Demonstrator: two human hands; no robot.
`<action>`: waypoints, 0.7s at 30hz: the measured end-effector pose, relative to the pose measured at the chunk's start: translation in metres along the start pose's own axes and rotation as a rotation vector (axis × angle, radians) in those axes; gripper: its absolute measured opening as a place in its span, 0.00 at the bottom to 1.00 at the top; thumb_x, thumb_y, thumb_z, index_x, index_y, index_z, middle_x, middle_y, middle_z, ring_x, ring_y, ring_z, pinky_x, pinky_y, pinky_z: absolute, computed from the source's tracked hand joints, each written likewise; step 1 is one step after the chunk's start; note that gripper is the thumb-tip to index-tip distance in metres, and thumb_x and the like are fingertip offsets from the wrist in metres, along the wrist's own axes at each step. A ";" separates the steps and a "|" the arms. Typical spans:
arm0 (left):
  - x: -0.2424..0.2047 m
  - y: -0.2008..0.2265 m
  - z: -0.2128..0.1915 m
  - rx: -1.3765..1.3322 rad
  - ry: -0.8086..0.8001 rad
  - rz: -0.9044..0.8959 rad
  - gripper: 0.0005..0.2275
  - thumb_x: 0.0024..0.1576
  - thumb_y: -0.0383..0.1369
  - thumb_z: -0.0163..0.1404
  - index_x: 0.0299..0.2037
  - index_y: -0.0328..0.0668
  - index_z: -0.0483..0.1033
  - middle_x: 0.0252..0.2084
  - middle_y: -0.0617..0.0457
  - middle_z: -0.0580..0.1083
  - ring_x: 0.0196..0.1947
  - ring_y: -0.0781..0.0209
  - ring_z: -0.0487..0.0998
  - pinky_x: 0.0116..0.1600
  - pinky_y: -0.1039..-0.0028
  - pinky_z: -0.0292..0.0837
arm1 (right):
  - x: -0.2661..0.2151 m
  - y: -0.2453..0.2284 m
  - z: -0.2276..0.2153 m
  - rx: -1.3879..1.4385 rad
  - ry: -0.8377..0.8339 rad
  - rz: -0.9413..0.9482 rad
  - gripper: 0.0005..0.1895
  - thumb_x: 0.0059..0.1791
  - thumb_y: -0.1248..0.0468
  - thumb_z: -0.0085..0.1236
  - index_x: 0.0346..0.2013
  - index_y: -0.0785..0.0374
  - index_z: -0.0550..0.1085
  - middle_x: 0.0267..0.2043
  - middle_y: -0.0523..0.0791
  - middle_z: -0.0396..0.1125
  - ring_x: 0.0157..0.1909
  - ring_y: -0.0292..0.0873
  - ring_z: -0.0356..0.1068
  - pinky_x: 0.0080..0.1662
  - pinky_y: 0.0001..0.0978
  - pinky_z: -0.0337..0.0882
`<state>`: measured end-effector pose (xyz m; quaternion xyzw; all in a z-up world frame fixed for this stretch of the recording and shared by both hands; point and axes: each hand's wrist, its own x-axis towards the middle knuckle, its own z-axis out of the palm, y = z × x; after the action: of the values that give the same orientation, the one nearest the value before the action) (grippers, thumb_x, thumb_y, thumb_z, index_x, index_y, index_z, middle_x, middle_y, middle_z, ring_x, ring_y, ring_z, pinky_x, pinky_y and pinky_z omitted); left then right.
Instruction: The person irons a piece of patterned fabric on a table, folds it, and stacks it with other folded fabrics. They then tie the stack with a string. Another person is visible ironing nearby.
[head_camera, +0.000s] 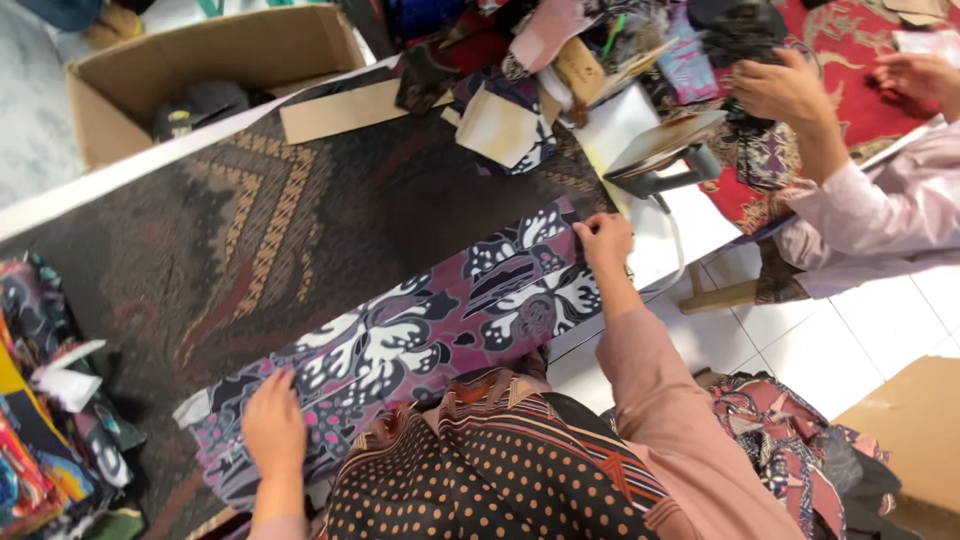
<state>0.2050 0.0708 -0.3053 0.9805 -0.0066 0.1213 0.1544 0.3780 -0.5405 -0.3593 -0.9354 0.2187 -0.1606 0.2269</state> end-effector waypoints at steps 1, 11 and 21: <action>0.006 -0.009 -0.005 0.009 0.036 -0.003 0.11 0.63 0.33 0.50 0.54 0.47 0.80 0.55 0.51 0.77 0.54 0.48 0.77 0.60 0.60 0.71 | 0.002 -0.005 0.003 -0.032 -0.025 0.019 0.13 0.41 0.51 0.70 0.27 0.57 0.82 0.38 0.49 0.71 0.48 0.57 0.68 0.47 0.52 0.65; 0.029 -0.085 -0.039 0.214 -0.274 -0.204 0.12 0.52 0.47 0.60 0.34 0.50 0.83 0.34 0.54 0.80 0.38 0.53 0.81 0.46 0.62 0.73 | 0.008 -0.018 -0.012 0.142 -0.085 0.144 0.14 0.50 0.53 0.65 0.37 0.60 0.76 0.31 0.48 0.73 0.37 0.53 0.73 0.42 0.46 0.70; 0.014 -0.098 -0.039 0.245 -0.208 -0.407 0.15 0.55 0.52 0.61 0.35 0.51 0.85 0.31 0.51 0.80 0.35 0.50 0.81 0.44 0.62 0.73 | 0.015 0.002 0.002 0.618 -0.243 0.194 0.12 0.45 0.71 0.64 0.43 0.65 0.80 0.31 0.45 0.75 0.32 0.34 0.71 0.38 0.27 0.69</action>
<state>0.2141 0.1767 -0.2961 0.9803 0.1896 -0.0137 0.0541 0.3906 -0.5486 -0.3585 -0.8096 0.2189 -0.0844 0.5381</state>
